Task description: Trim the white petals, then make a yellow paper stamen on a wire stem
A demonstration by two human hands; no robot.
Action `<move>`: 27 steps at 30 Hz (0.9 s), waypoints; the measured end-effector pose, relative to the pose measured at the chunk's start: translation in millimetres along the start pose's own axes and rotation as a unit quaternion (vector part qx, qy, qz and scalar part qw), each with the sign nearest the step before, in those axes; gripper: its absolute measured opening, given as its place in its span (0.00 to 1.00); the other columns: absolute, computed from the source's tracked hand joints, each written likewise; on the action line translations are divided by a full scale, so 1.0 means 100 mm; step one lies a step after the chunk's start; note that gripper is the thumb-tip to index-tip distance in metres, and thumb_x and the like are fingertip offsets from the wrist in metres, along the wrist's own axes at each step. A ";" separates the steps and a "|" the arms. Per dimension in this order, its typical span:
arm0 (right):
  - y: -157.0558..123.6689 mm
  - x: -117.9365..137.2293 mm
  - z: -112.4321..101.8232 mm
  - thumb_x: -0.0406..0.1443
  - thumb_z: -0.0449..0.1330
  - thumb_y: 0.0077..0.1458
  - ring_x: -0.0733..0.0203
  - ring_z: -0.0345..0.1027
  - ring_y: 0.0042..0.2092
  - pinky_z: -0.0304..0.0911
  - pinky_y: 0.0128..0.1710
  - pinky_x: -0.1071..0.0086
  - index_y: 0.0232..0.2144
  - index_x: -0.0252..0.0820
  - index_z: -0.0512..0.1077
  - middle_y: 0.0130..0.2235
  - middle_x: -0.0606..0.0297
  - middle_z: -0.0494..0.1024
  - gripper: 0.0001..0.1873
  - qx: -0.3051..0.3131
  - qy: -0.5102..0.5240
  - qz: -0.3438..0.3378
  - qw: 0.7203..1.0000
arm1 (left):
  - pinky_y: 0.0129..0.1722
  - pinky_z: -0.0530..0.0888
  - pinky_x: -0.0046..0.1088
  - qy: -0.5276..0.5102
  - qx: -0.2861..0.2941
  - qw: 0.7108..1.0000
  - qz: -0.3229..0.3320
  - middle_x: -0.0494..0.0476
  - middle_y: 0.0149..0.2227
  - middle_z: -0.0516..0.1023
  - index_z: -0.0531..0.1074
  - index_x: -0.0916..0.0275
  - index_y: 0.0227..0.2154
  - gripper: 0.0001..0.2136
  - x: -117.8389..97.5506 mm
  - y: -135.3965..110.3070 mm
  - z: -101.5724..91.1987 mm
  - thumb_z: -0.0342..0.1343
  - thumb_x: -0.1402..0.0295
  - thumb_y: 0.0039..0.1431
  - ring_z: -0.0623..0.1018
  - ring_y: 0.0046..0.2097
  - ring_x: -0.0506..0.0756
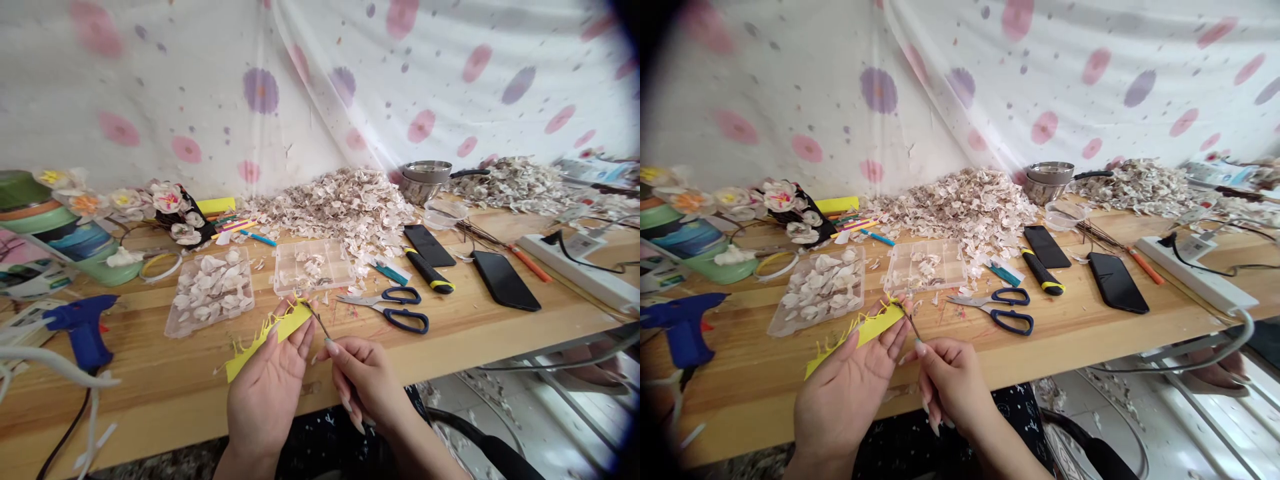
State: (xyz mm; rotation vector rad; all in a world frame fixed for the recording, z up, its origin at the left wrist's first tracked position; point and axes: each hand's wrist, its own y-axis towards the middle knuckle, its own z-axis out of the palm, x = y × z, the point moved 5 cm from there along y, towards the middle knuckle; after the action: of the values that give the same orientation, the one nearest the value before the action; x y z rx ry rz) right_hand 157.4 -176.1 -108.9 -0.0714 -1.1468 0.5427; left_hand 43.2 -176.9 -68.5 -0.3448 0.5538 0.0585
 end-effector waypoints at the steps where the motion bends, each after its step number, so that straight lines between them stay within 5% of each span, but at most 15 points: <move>1: 0.00 0.02 -0.01 0.57 0.66 0.44 0.74 0.50 0.08 0.41 0.06 0.82 0.29 0.34 0.74 0.10 0.76 0.64 0.30 -0.003 0.001 -0.003 1.000 | 0.59 0.71 0.41 0.001 0.003 1.000 0.011 0.68 0.58 0.74 0.63 0.62 0.62 0.25 -0.01 0.00 -0.01 0.52 0.71 0.61 0.74 0.59 0.62; 5: 0.00 0.06 -0.05 0.56 0.67 0.43 0.75 0.49 0.08 0.40 0.06 0.82 0.28 0.34 0.75 0.10 0.76 0.63 0.29 -0.025 0.006 -0.013 1.000 | 0.63 0.65 0.41 0.000 -0.029 0.999 0.022 0.60 0.62 0.70 0.64 0.54 0.62 0.24 0.01 -0.02 -0.06 0.50 0.71 0.63 0.71 0.61 0.59; 15: 0.01 0.05 0.00 0.63 0.67 0.34 0.76 0.47 0.09 0.40 0.07 0.82 0.21 0.35 0.72 0.09 0.75 0.61 0.34 -0.075 -0.012 -0.031 0.997 | 0.67 0.56 0.40 -0.042 -0.080 0.996 0.006 0.60 0.63 0.69 0.69 0.56 0.59 0.20 0.13 -0.05 -0.07 0.44 0.65 0.67 0.63 0.66 0.58; 22: 0.01 0.01 -0.02 0.59 0.61 0.48 0.76 0.49 0.12 0.41 0.11 0.80 0.14 0.39 0.62 0.12 0.73 0.60 0.32 -0.083 -0.087 -0.111 0.987 | 0.67 0.55 0.41 -0.024 0.039 0.998 0.039 0.55 0.64 0.67 0.75 0.51 0.53 0.17 0.13 -0.05 -0.14 0.53 0.64 0.62 0.58 0.68 0.59; 27: 0.03 -0.01 -0.03 0.58 0.59 0.52 0.75 0.50 0.13 0.41 0.11 0.79 0.15 0.39 0.62 0.13 0.72 0.60 0.31 -0.094 -0.109 -0.139 0.980 | 0.68 0.52 0.43 -0.055 -0.001 0.998 0.022 0.54 0.63 0.69 0.79 0.52 0.48 0.15 0.12 -0.05 -0.15 0.52 0.64 0.62 0.56 0.69 0.60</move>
State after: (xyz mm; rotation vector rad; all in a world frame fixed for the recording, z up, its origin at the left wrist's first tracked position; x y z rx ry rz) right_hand 158.5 -173.3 -112.1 -0.0129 -1.3935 0.1953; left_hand 46.9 -187.4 -85.3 -0.3294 0.4531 0.1187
